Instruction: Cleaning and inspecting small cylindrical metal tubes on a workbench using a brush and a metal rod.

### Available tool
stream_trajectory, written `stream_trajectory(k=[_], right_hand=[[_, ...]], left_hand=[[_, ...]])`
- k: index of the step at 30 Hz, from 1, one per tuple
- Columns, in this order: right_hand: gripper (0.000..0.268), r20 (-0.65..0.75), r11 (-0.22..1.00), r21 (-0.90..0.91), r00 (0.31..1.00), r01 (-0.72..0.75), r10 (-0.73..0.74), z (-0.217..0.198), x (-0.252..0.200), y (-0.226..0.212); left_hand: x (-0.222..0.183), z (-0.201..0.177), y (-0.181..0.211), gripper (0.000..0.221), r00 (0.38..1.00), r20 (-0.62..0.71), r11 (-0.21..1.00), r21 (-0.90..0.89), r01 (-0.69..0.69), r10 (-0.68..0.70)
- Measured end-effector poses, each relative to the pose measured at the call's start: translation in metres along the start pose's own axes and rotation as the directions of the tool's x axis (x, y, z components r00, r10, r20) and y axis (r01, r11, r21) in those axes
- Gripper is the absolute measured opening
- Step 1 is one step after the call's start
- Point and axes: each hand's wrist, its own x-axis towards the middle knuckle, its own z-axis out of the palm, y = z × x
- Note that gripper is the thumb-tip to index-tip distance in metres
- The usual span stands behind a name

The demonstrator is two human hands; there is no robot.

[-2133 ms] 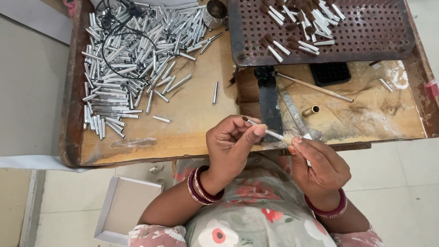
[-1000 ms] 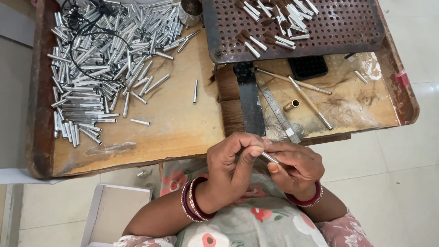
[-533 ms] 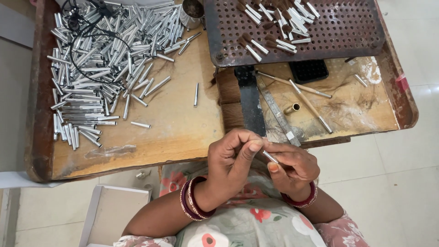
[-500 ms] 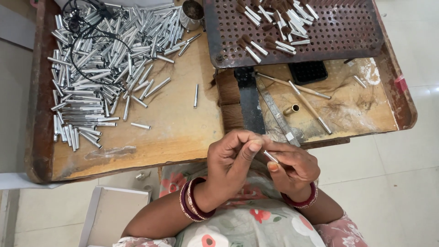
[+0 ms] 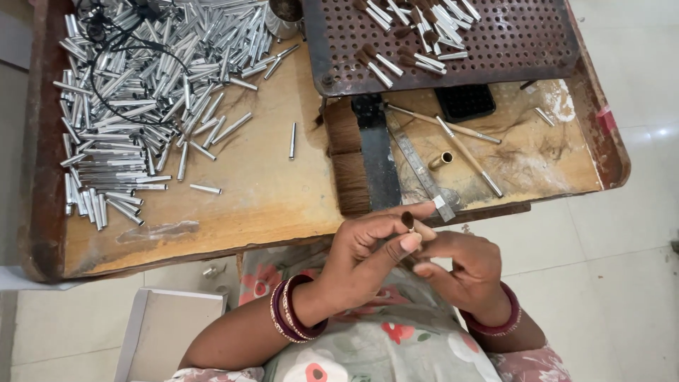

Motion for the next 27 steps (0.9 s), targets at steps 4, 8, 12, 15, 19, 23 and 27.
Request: stream_trajectory(k=[4, 8, 12, 15, 19, 23, 27], right_hand=[[0.032, -0.373, 0.945, 0.328, 0.918, -0.007, 0.137, 0.018, -0.014, 0.009], [0.019, -0.492, 0.997, 0.069, 0.868, -0.033, 0.063, 0.012, -0.022, 0.018], [0.016, -0.547, 0.931, -0.233, 0.829, -0.281, 0.113, 0.002, -0.033, 0.036], [0.021, -0.483, 0.899, -0.377, 0.876, -0.222, 0.014, 0.006, -0.035, 0.039], [0.023, -0.443, 0.9, -0.406, 0.895, -0.157, -0.044, 0.006, -0.035, 0.043], [0.022, -0.433, 0.894, -0.418, 0.901, -0.163, -0.038, 0.004, -0.032, 0.041], [0.02, -0.416, 0.88, -0.44, 0.909, -0.18, -0.022, 0.0, -0.033, 0.034]], left_hand=[[0.002, 0.008, -0.005, 0.024, 0.999, 0.043, 1.0, 0.019, 0.014, -0.015], [0.004, 0.008, -0.008, 0.028, 1.0, 0.013, 0.931, 0.364, -0.017, 0.013], [0.007, 0.001, -0.018, 0.028, 0.991, 0.13, 0.748, 0.661, -0.066, -0.026], [0.016, 0.002, -0.031, 0.028, 0.968, 0.208, 0.611, 0.787, -0.082, -0.138], [0.018, 0.006, -0.043, 0.025, 0.95, 0.219, 0.496, 0.864, -0.084, -0.222], [0.017, 0.005, -0.047, 0.026, 0.955, 0.216, 0.466, 0.879, -0.101, -0.201], [0.021, 0.004, -0.034, 0.032, 0.956, 0.24, 0.514, 0.849, -0.123, -0.168]])
